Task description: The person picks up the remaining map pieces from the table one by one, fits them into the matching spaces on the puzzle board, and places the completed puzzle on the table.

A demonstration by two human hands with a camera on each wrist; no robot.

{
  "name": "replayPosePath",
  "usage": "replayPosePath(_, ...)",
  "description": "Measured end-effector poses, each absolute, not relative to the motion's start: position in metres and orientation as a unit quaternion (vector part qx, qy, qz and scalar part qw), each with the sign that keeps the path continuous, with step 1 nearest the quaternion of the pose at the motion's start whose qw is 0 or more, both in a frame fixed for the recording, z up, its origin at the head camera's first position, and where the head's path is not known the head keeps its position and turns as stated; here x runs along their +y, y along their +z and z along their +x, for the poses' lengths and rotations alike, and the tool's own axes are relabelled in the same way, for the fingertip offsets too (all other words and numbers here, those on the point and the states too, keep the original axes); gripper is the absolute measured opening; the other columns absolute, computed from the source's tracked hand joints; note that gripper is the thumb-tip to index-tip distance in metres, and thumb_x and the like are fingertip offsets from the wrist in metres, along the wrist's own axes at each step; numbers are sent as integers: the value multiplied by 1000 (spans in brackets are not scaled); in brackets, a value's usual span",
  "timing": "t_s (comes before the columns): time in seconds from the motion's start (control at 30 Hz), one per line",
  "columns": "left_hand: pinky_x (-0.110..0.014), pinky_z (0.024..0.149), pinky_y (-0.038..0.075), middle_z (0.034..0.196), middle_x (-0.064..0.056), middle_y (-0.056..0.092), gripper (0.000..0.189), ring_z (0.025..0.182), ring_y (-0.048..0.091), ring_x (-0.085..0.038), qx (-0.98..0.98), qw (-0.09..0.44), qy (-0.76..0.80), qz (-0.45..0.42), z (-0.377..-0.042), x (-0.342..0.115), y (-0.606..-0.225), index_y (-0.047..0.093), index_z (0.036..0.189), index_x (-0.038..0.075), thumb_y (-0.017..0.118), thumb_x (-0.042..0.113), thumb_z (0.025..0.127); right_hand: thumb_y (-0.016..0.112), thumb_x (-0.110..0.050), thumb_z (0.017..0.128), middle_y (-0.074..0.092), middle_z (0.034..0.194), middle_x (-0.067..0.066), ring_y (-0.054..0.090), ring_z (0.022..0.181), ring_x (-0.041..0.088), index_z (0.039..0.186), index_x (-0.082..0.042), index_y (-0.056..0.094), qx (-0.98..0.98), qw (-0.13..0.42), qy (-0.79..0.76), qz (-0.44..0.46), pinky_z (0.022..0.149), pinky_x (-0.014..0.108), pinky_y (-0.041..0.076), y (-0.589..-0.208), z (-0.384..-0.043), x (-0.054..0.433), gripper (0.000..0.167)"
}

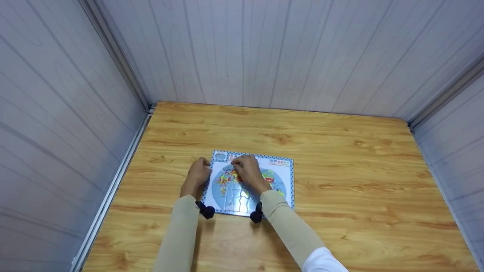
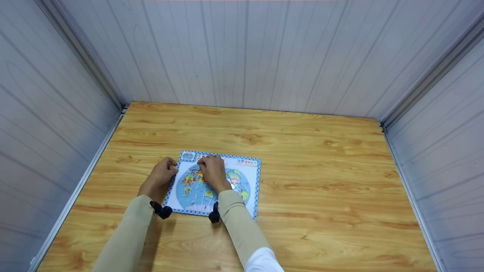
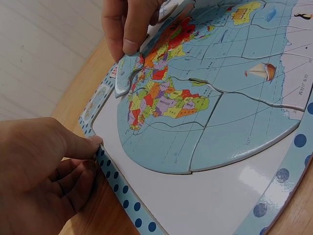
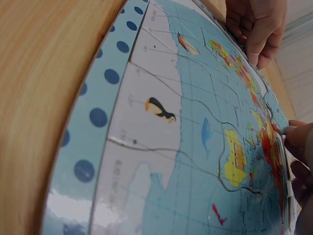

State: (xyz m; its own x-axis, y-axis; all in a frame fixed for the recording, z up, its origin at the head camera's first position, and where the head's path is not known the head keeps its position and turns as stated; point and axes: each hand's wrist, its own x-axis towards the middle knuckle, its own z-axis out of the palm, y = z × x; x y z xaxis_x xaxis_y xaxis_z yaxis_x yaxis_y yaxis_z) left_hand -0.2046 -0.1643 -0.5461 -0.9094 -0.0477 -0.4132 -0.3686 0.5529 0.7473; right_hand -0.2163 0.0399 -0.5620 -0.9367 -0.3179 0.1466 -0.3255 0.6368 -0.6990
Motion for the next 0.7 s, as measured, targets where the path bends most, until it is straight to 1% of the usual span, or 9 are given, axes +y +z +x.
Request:
replayPosePath(0.13, -40, 91, 45, 113, -14, 54, 23, 104, 53, -26, 863, 173, 460, -118, -204, -164, -545, 50, 119, 6, 48, 10, 97, 59, -18, 94, 65, 106, 4, 53, 102, 23, 103, -13, 73, -909, -4, 380, 170, 92, 42, 40, -563, -216, 40, 17)
replayPosePath(0.27, -40, 92, 44, 113, -15, 55, 23, 104, 53, -27, 864, 166, 462, -111, -203, -165, -545, 50, 119, 4, 48, 8, 96, 59, -19, 95, 62, 104, 5, 50, 98, 22, 103, -13, 73, -913, -6, 371, 168, 88, 42, 41, -564, -216, 39, 17)
replayPosePath(0.37, -40, 91, 45, 114, -15, 55, 23, 104, 53, -27, 863, 168, 463, -114, -203, -164, -545, 50, 120, 4, 48, 10, 97, 59, -20, 94, 60, 102, 4, 49, 96, 21, 102, -14, 73, -915, -7, 367, 166, 85, 41, 41, -565, -215, 39, 17)
replayPosePath(0.7, -40, 91, 46, 114, -14, 54, 24, 105, 54, -27, 860, 175, 462, -125, -204, -164, -545, 49, 121, 6, 48, 12, 97, 62, -23, 93, 61, 104, 4, 50, 101, 22, 102, -17, 74, -925, -1, 343, 167, 93, 44, 38, -564, -215, 39, 16)
